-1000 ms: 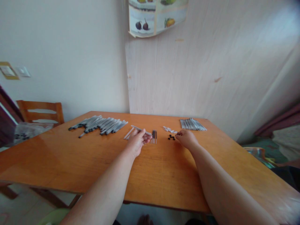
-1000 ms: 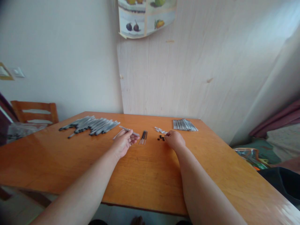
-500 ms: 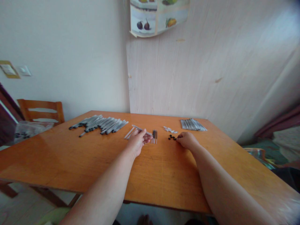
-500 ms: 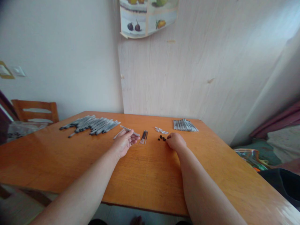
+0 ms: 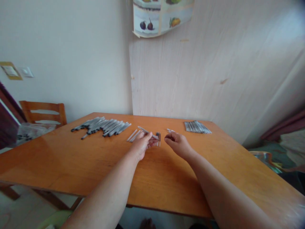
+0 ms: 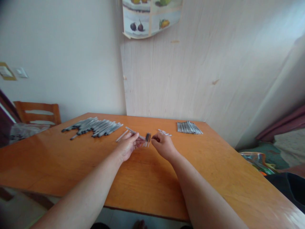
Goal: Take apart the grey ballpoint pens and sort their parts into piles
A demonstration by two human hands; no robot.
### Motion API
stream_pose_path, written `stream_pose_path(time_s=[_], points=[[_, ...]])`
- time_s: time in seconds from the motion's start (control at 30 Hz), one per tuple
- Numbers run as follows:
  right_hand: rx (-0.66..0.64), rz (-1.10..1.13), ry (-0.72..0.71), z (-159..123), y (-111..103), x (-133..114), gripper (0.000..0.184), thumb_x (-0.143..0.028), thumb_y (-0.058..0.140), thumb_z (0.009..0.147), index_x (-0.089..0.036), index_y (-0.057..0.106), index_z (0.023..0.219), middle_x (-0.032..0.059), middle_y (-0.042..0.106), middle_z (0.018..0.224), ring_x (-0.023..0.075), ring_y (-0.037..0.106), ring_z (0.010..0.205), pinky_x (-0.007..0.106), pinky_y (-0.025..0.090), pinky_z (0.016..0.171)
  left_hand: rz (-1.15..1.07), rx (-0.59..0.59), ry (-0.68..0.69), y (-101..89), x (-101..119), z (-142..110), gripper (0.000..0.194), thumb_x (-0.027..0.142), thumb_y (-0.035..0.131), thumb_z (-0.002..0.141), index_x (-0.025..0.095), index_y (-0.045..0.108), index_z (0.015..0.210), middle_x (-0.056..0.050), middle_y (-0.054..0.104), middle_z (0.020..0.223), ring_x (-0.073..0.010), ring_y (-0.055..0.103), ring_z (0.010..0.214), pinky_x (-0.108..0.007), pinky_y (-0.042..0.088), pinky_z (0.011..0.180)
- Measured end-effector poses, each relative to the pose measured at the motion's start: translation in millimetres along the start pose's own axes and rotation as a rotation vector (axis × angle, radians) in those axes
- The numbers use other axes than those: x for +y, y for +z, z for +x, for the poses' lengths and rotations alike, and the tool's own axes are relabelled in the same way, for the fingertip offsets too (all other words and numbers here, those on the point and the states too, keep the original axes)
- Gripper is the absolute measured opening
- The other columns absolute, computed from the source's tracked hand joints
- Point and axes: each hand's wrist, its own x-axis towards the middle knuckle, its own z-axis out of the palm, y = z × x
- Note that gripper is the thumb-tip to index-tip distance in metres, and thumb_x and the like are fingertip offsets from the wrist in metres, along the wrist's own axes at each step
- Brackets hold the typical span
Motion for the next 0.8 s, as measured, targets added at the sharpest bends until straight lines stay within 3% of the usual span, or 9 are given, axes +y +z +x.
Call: stream_pose_path(time_s=[0.13, 0.43, 0.8], points=[[-0.061, 0.082, -0.026, -4, 12, -5, 0.020, -0.035, 0.056, 0.083, -0.018, 0.064, 0.076, -0.0018, 0.054, 0.061, 0.0118, 0.045, 0.056, 0.024, 0.032, 0.052, 0.008, -0.046, 0.002, 0.0, 0, -1, 0.025, 0.035, 0.069, 0.079, 0.017, 0.055, 0.088, -0.011, 0.072, 0.090, -0.0207, 0.071, 0.079, -0.027, 0.052, 0.064], [-0.020, 0.071, -0.007, -6, 15, -6, 0.016, -0.031, 0.056, 0.081, -0.019, 0.064, 0.074, -0.0015, 0.057, 0.063, 0.0126, 0.048, 0.057, 0.025, 0.034, 0.055, 0.039, -0.081, -0.018, 3.6, 2, -5, 0.026, 0.036, 0.070, 0.078, 0.017, 0.055, 0.088, -0.010, 0.072, 0.090, -0.0201, 0.070, 0.078, -0.026, 0.050, 0.062], [-0.018, -0.024, -0.028, -5, 6, -3, 0.015, -0.027, 0.054, 0.080, -0.018, 0.063, 0.071, -0.0010, 0.056, 0.061, 0.0122, 0.048, 0.057, 0.024, 0.032, 0.054, -0.114, 0.143, 0.052, -16.4, 12, 8, 0.020, 0.029, 0.067, 0.080, 0.017, 0.052, 0.085, -0.010, 0.073, 0.091, -0.0166, 0.070, 0.077, -0.024, 0.049, 0.063]])
